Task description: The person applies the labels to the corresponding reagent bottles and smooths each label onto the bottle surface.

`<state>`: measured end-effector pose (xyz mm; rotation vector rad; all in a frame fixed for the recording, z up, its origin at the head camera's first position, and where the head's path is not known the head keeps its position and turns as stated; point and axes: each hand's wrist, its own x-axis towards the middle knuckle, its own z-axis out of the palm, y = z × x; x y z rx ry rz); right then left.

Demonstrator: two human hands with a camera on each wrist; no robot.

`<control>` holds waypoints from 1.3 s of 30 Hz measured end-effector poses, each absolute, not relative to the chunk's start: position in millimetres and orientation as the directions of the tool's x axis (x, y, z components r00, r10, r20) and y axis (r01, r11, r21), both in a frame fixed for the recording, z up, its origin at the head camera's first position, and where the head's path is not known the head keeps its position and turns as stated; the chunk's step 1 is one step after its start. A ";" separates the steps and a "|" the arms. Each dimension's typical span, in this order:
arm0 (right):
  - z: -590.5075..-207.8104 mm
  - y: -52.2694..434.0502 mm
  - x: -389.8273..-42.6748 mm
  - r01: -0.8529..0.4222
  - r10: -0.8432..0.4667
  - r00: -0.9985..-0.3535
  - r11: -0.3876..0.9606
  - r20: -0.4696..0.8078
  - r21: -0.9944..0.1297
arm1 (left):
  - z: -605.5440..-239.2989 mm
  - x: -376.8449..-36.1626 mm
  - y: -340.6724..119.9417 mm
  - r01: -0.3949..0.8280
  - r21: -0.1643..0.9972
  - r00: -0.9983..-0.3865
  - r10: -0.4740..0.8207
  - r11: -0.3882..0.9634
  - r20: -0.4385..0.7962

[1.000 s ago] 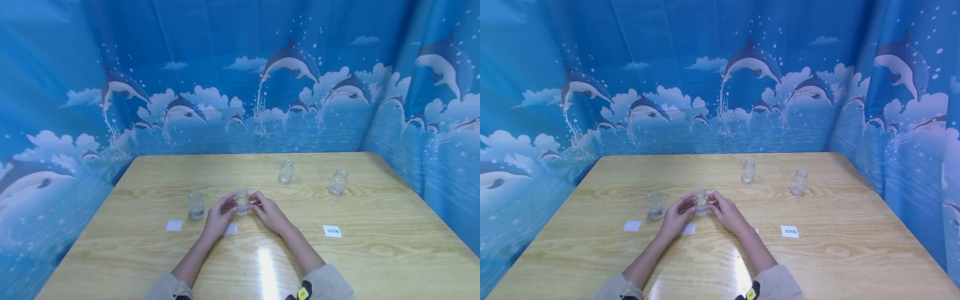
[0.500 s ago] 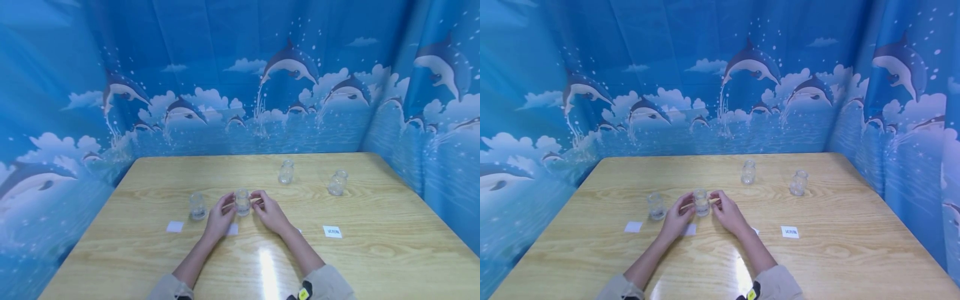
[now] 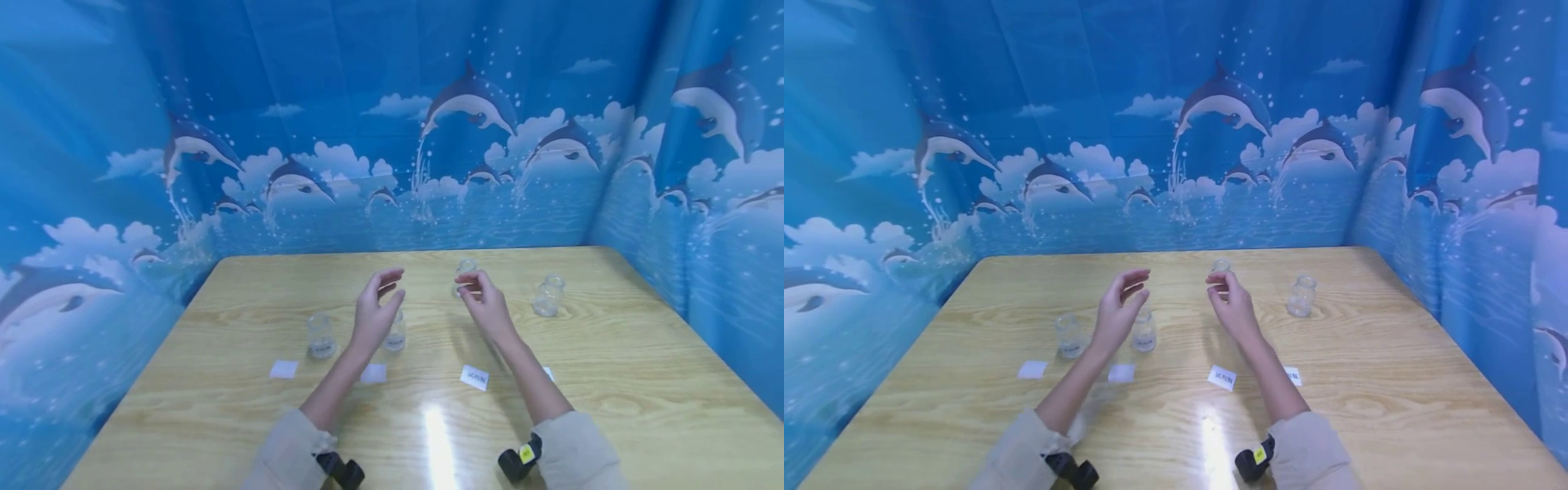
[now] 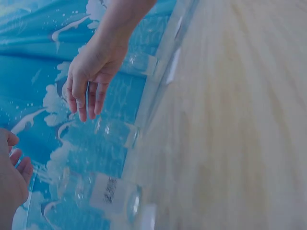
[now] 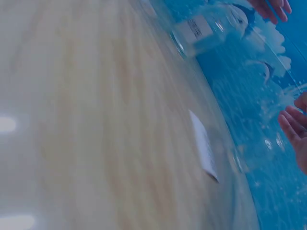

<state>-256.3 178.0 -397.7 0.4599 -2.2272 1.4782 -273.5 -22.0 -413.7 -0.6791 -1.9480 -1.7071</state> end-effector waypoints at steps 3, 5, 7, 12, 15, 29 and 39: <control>-392.4 194.1 -263.5 -0.428 0.026 -0.877 0.410 0.480 -0.805 | -394.9 -270.3 -2.0 0.557 0.829 -0.829 0.083 0.054 0.552; -390.6 201.2 -267.8 -0.369 0.056 -0.900 0.428 0.432 -0.825 | -382.9 -263.9 11.8 0.487 0.873 -0.870 0.102 0.035 0.482; -390.5 205.7 -272.8 -0.315 0.068 -0.923 0.431 0.379 -0.846 | -377.6 -260.0 23.4 0.426 0.904 -0.901 0.110 0.040 0.420; -399.7 211.0 -285.8 -0.212 0.047 -0.965 0.442 0.259 -0.872 | -393.9 -274.2 48.5 0.299 0.951 -0.952 0.091 0.073 0.293; -407.6 213.8 -292.7 -0.173 0.046 -0.975 0.454 0.217 -0.874 | -406.2 -284.6 62.1 0.262 0.957 -0.964 0.072 0.127 0.255; -434.7 222.8 -308.6 -0.208 -0.036 -0.976 0.433 0.214 -0.877 | -447.9 -315.0 101.5 0.171 0.970 -0.985 0.015 0.173 0.171; -436.5 220.8 -306.0 -0.205 -0.024 -0.977 0.347 0.210 -0.915 | -451.7 -315.8 102.9 0.206 0.974 -0.977 -0.029 0.094 0.209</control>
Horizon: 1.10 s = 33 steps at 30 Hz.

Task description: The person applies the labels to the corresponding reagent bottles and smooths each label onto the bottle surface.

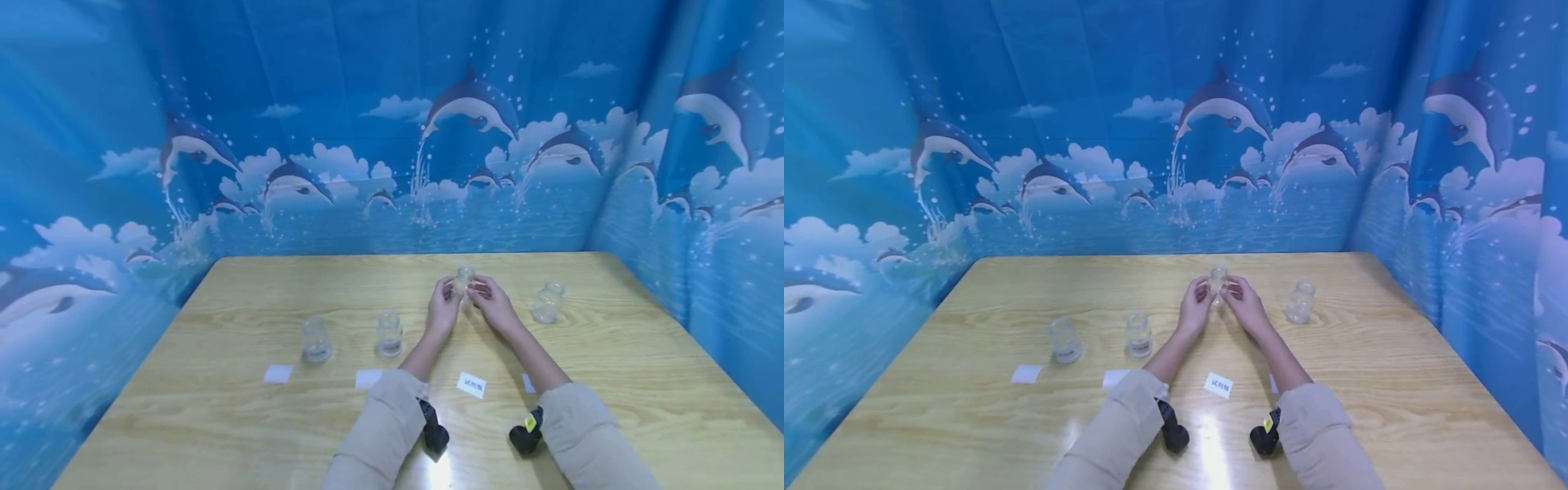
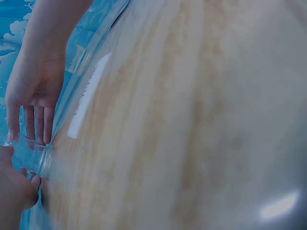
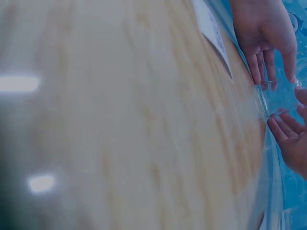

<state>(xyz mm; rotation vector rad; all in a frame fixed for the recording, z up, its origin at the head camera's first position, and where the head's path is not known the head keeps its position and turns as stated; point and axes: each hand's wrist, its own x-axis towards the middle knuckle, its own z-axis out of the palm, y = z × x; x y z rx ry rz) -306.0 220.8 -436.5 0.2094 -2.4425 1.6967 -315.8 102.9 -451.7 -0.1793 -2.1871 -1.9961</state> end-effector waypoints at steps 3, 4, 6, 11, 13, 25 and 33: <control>-435.6 221.5 -301.8 -0.198 -0.035 -0.980 0.338 0.198 -0.920 | -451.4 -312.2 102.8 0.206 0.974 -0.977 -0.028 0.090 0.209; -435.6 221.4 -300.2 -0.199 -0.040 -0.980 0.331 0.197 -0.922 | -451.6 -310.5 102.4 0.204 0.975 -0.978 -0.025 0.092 0.207; -435.6 221.3 -296.8 -0.204 -0.050 -0.979 0.319 0.199 -0.926 | -453.3 -307.9 101.8 0.207 0.973 -0.978 -0.017 0.103 0.209; -434.7 221.4 -288.8 -0.207 -0.064 -0.978 0.306 0.196 -0.930 | -452.8 -300.6 100.0 0.199 0.967 -0.979 -0.013 0.160 0.204; -435.1 221.5 -285.8 -0.203 -0.069 -0.979 0.310 0.191 -0.929 | -451.3 -296.7 98.5 0.188 0.967 -0.981 -0.013 0.173 0.193; -438.4 219.1 -262.6 -0.179 -0.070 -0.984 0.278 0.166 -0.944 | -450.2 -272.0 90.5 0.176 0.973 -0.984 0.018 0.147 0.176; -438.8 217.5 -247.1 -0.183 -0.064 -0.983 0.315 0.172 -0.931 | -450.2 -257.5 84.9 0.182 0.976 -0.983 0.050 0.115 0.178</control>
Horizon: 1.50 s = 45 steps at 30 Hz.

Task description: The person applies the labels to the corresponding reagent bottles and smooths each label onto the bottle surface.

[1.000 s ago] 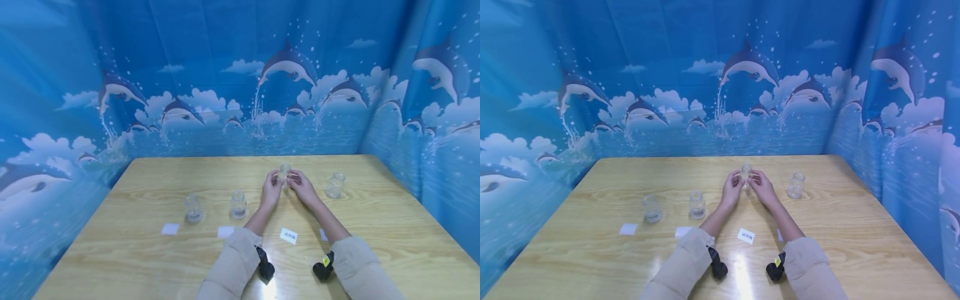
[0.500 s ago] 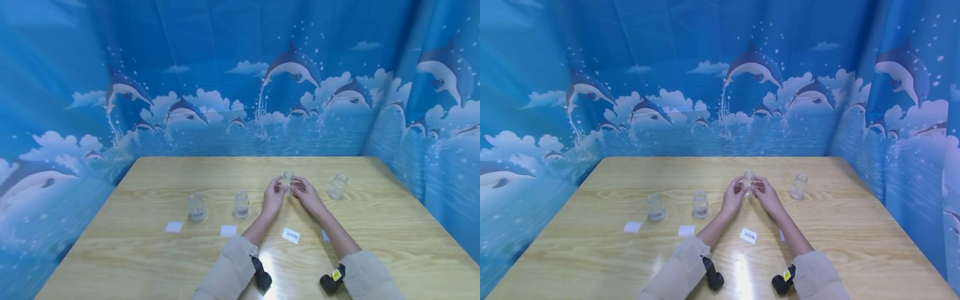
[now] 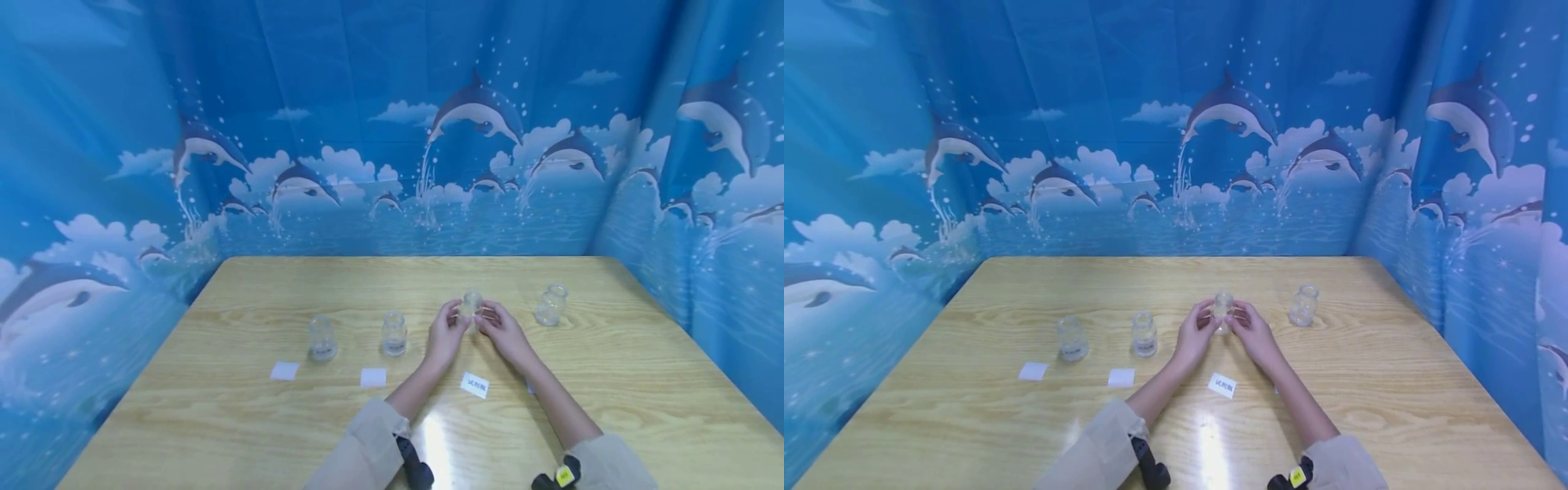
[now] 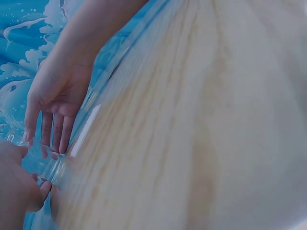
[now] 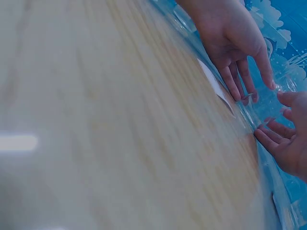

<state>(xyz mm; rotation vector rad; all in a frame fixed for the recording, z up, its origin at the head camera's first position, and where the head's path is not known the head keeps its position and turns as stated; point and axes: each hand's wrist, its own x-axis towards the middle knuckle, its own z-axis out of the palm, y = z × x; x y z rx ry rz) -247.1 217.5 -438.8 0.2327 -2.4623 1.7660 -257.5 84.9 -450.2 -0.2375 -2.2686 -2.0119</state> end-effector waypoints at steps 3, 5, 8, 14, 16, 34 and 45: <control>-439.0 217.0 -240.3 -0.200 -0.076 -0.980 0.316 0.185 -0.927 | -450.9 -252.3 82.8 0.182 0.976 -0.983 0.056 0.122 0.177; -438.8 216.9 -236.2 -0.209 -0.079 -0.978 0.327 0.194 -0.922 | -450.9 -249.2 81.6 0.191 0.974 -0.981 0.064 0.123 0.185; -438.6 217.6 -231.0 -0.218 -0.079 -0.976 0.346 0.204 -0.913 | -449.7 -244.7 80.3 0.193 0.973 -0.980 0.080 0.128 0.183; -439.0 218.0 -222.2 -0.231 -0.083 -0.973 0.344 0.216 -0.910 | -449.5 -237.1 78.5 0.188 0.976 -0.979 0.103 0.114 0.177; -439.2 218.0 -220.1 -0.240 -0.085 -0.971 0.341 0.225 -0.909 | -449.8 -235.1 78.1 0.187 0.976 -0.979 0.107 0.112 0.176; -440.7 215.6 -204.2 -0.269 -0.091 -0.963 0.344 0.253 -0.899 | -445.7 -216.6 71.1 0.183 0.980 -0.974 0.152 0.075 0.170; -438.6 213.8 -199.0 -0.263 -0.096 -0.965 0.336 0.245 -0.904 | -441.4 -208.4 69.5 0.173 0.979 -0.976 0.150 0.107 0.156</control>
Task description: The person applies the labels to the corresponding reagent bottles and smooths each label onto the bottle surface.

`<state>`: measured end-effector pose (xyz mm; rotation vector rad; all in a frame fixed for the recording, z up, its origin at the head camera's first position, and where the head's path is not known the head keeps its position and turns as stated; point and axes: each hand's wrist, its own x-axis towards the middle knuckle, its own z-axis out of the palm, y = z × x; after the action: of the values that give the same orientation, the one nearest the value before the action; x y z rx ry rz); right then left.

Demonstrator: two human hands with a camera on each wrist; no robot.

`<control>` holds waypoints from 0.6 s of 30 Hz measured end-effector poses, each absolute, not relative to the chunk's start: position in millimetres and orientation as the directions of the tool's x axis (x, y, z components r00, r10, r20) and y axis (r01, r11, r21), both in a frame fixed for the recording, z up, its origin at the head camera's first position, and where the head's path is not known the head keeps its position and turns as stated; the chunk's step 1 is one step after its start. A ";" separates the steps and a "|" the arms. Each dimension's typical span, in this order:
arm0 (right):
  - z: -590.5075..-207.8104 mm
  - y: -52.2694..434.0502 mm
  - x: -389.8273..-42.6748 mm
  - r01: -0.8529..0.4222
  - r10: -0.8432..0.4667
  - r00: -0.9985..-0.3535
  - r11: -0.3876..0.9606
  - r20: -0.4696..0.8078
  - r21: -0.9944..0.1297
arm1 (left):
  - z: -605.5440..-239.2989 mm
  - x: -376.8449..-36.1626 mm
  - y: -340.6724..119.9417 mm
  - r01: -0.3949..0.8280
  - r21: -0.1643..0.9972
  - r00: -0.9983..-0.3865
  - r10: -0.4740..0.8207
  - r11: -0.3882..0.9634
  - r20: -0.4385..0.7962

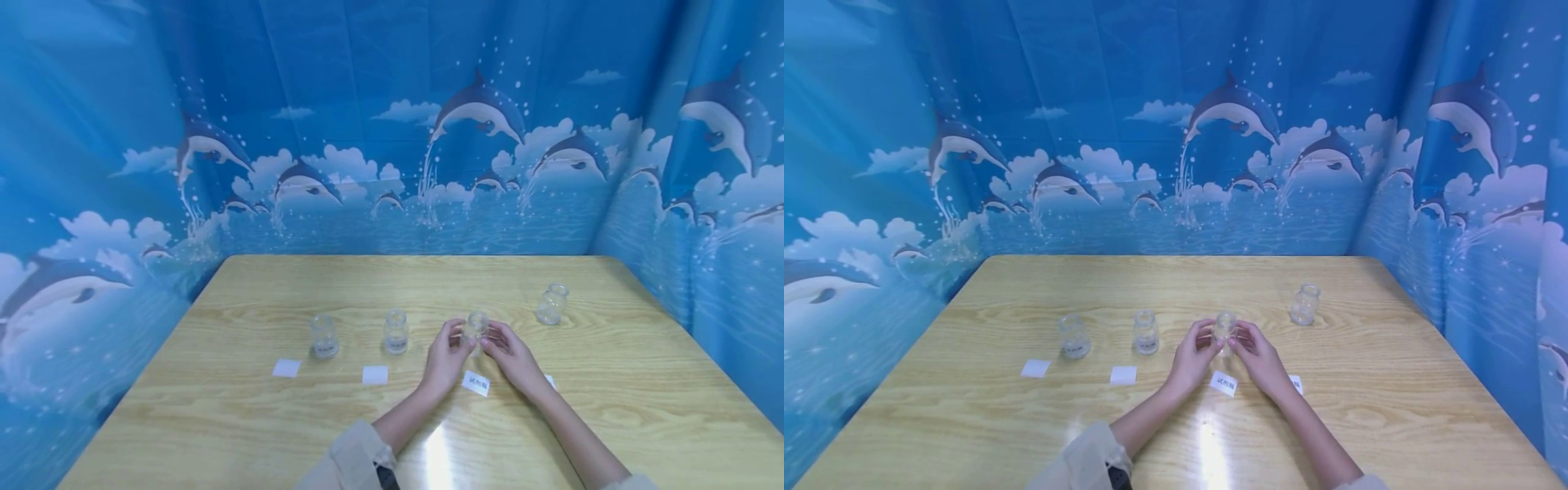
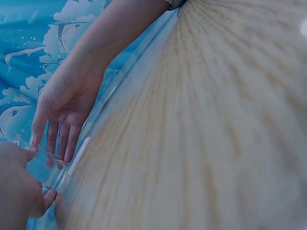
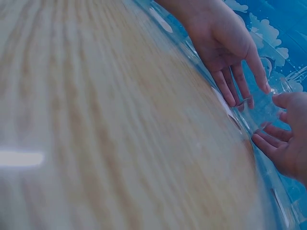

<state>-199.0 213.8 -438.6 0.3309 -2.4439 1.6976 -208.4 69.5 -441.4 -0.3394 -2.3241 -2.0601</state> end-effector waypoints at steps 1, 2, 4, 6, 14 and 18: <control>-437.9 214.1 -198.5 -0.262 -0.096 -0.965 0.345 0.244 -0.901 | -445.0 -210.2 69.9 0.170 0.978 -0.977 0.148 0.117 0.153; -437.1 214.5 -198.2 -0.263 -0.095 -0.965 0.356 0.245 -0.897 | -445.6 -210.2 69.7 0.168 0.978 -0.978 0.144 0.121 0.150; -436.0 216.3 -197.3 -0.263 -0.094 -0.965 0.377 0.246 -0.888 | -446.3 -209.4 68.2 0.166 0.976 -0.980 0.138 0.139 0.147; -435.4 219.4 -195.6 -0.264 -0.082 -0.964 0.405 0.253 -0.875 | -447.1 -207.4 65.0 0.158 0.972 -0.982 0.134 0.174 0.135; -442.2 233.7 -180.6 -0.323 -0.165 -0.946 0.559 0.279 -0.763 | -454.6 -194.2 43.2 0.359 0.805 -0.920 0.324 0.473 0.220; -446.7 236.5 -176.1 -0.426 -0.314 -0.905 0.670 0.287 -0.608 | -458.0 -191.7 36.5 0.582 0.567 -0.806 0.502 0.582 0.313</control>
<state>-176.1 236.5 -446.7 0.6081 -2.7240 1.0522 -191.7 36.5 -458.0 -0.9251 -2.6878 -1.0295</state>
